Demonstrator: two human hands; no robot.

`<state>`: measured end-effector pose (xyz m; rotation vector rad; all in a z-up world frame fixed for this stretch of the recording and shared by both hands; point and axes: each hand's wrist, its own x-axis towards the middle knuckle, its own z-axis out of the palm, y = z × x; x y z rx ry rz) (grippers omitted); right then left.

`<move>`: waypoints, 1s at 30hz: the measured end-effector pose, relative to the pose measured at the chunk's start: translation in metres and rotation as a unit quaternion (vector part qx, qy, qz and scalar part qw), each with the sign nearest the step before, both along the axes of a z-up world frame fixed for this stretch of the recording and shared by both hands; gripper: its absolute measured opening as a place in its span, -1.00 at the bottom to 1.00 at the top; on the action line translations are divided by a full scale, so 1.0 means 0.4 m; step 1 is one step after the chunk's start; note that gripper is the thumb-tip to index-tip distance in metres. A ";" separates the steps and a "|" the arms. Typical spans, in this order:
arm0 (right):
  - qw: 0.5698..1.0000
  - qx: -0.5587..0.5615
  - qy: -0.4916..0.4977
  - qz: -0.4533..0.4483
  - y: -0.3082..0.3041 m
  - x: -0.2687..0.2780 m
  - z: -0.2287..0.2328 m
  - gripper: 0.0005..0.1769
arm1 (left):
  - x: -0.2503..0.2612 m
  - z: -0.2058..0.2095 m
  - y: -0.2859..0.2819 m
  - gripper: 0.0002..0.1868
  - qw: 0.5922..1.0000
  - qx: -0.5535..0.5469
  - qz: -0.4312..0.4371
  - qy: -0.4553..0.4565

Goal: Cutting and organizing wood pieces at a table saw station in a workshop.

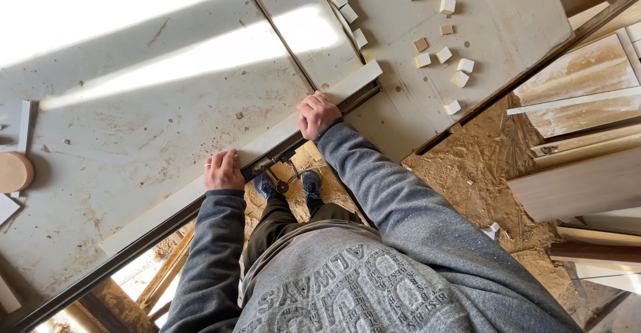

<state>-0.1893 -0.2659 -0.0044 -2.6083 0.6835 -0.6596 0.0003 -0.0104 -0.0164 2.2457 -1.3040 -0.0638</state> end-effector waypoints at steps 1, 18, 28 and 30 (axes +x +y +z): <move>1.000 0.000 0.001 0.002 -0.002 0.001 -0.004 -0.84 | 0.000 0.002 -0.001 -0.83 1.000 0.000 0.002 0.001; 0.998 -0.042 0.018 0.041 0.011 0.139 -0.099 -0.86 | 0.117 -0.125 0.060 -0.77 0.999 -0.002 0.034 0.012; 0.997 -0.057 0.037 0.026 0.061 0.237 -0.068 -0.91 | 0.186 -0.180 0.089 -0.77 0.998 -0.020 0.046 0.039; 0.998 -0.054 0.016 0.011 0.071 0.250 -0.041 -0.92 | 0.197 -0.187 0.084 -0.78 0.998 -0.024 0.045 0.032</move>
